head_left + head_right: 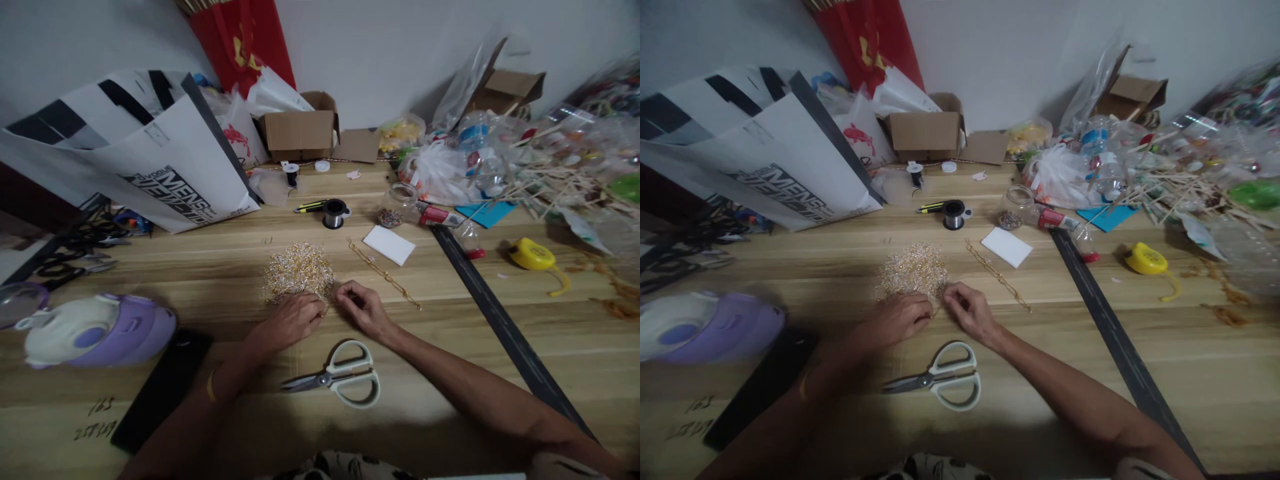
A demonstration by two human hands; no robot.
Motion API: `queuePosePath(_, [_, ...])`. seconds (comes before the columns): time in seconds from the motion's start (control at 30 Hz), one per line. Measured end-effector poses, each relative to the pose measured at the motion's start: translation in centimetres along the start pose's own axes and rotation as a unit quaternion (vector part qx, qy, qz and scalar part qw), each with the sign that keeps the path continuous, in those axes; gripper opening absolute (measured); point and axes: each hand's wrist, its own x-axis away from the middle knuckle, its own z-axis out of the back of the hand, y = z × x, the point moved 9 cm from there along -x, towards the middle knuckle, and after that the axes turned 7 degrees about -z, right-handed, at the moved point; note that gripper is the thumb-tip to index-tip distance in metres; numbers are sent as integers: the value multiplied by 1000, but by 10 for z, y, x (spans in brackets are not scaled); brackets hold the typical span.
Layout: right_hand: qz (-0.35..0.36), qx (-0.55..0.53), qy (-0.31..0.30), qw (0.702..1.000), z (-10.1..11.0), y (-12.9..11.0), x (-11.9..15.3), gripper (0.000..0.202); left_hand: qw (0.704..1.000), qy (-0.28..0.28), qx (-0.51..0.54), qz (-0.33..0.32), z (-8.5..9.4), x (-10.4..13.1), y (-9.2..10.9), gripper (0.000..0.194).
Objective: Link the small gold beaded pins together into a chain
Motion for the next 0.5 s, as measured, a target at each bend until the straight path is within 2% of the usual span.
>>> queuePosePath(0.1, [48, 74, -31, 996, -8, -10, 7, 16, 1000, 1, 4, 1, -1, 1, 0, 11])
queuePosePath(0.27, [138, 187, -99, 968, -28, -23, 17, 16, 1000, -3, 26, 1, -1, 0, 0, 12])
queuePosePath(0.5, [153, 256, -117, 947, -35, -17, 20, 15, 997, -11, 82, -2, -5, 2, -4, 10])
